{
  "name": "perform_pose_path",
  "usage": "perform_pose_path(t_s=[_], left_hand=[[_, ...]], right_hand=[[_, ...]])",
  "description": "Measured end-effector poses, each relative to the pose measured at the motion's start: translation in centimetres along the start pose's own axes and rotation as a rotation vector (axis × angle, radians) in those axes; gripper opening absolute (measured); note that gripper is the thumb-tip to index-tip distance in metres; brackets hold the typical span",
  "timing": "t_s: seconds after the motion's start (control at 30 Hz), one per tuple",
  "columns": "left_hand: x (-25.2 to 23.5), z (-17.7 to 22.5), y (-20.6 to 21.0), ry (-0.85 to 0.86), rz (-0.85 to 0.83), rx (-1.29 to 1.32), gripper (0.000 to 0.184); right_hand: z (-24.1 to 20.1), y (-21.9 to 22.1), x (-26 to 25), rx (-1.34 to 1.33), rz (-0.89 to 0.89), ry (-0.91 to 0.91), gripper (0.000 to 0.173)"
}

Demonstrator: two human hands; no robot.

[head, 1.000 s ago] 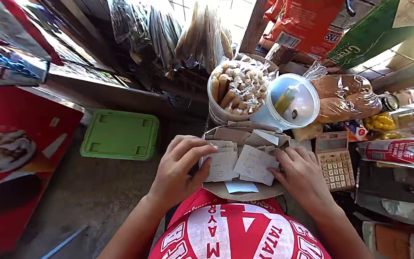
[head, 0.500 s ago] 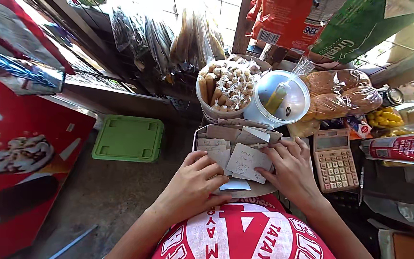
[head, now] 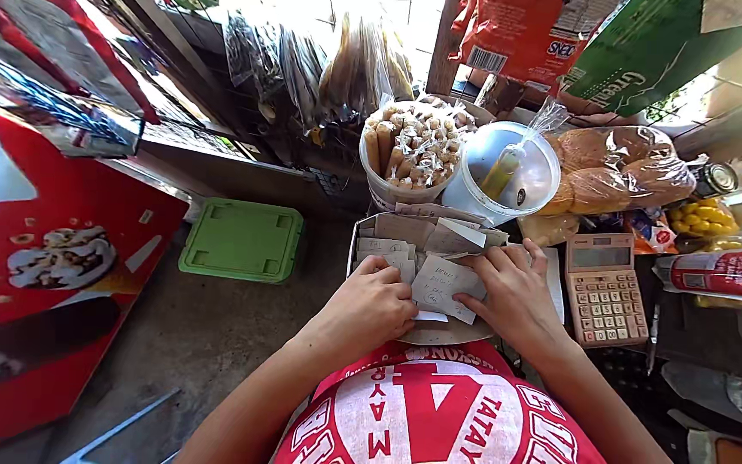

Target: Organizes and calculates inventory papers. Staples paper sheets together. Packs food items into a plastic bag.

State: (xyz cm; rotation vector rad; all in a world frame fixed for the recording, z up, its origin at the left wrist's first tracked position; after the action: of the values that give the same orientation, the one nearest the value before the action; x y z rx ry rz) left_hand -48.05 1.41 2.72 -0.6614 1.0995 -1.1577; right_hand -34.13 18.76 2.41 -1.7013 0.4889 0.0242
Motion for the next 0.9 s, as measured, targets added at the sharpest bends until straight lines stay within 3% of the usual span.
perform_pose_path(t_s=[0.23,0.43,0.9], left_hand=[[-0.5,-0.8,0.4,-0.088,0.105,-0.108,0.02],[-0.6,-1.8,0.1,-0.102,0.055,-0.061,0.016],[-2.7,-2.0,0.3,-0.205,0.173,0.001,0.024]], right_hand=[[0.4,-0.3,-0.2,-0.049,-0.001,-0.009,0.034],[0.4,-0.2,-0.3,-0.041,-0.003,-0.013,0.034],[0.3,0.0,-0.2,-0.063,0.012,-0.026,0.033]])
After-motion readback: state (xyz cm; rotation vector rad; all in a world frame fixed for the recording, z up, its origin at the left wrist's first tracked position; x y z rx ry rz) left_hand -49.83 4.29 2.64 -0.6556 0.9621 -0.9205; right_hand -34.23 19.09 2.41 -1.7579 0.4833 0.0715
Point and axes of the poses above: each hand's wrist, its own x-axis away from the middle knuckle, its own y-axis out of the palm, z = x × y, the point moved 3 cm from there along -x, towards the middle knuckle, and after that the axes turned 9 degrees about z, right-handed, at the moved point
